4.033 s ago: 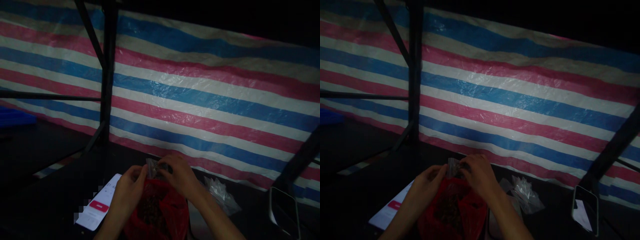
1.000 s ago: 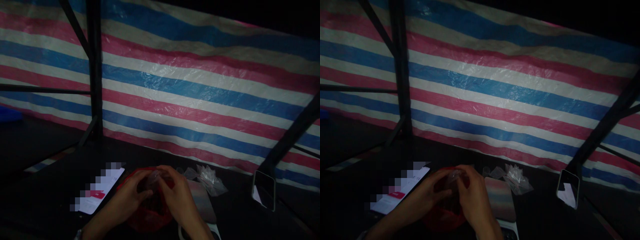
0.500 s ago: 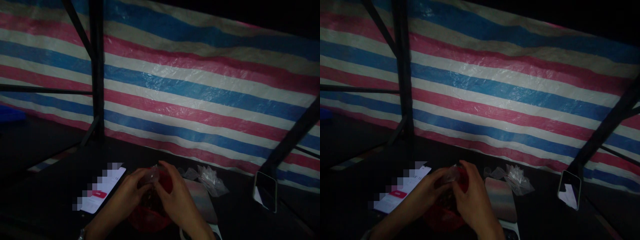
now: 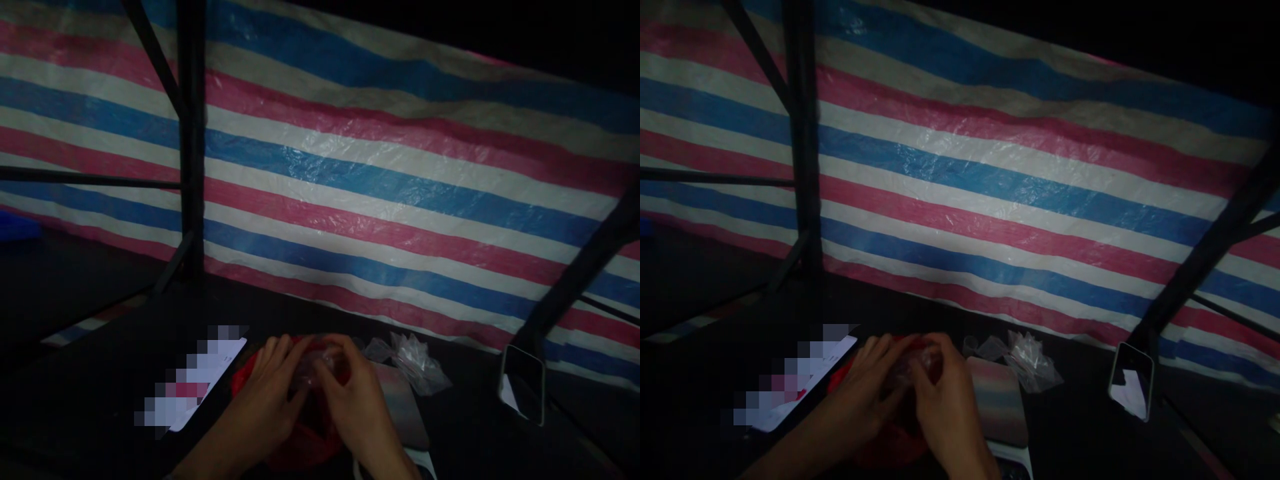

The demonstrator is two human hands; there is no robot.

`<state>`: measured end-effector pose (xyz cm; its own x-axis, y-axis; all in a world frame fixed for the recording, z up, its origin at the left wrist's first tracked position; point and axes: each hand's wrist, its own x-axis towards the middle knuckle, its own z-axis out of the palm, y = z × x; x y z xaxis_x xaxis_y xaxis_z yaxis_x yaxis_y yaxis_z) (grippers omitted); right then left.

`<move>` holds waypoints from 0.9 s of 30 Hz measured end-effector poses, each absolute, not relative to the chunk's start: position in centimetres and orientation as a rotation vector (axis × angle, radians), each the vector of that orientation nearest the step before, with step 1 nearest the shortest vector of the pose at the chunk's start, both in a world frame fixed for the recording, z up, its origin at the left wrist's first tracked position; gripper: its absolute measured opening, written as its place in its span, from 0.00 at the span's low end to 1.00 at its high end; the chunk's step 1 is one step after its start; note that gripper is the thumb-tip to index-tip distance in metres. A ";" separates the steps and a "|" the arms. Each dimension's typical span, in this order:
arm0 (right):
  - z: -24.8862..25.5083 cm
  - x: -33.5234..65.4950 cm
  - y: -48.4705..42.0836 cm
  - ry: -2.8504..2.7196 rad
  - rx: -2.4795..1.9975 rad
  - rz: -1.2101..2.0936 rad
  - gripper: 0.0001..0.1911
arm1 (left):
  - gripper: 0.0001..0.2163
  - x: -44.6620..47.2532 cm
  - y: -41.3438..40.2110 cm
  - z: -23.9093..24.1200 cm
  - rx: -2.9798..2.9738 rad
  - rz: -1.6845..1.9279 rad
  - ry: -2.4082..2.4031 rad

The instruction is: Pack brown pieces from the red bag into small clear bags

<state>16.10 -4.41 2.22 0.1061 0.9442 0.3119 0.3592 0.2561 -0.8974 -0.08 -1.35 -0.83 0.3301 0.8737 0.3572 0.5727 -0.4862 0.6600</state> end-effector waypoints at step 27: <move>4.5 19.1 -3.6 -1.205 -1.084 0.823 0.18 | 0.13 0.7 -1.1 -0.1 1.541 1.107 0.956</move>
<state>19.11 -3.59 4.53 0.1980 0.9310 0.3067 0.0529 0.3023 -0.9517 0.75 -1.07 -0.10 0.2771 0.9411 0.1938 0.0553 -0.2170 0.9746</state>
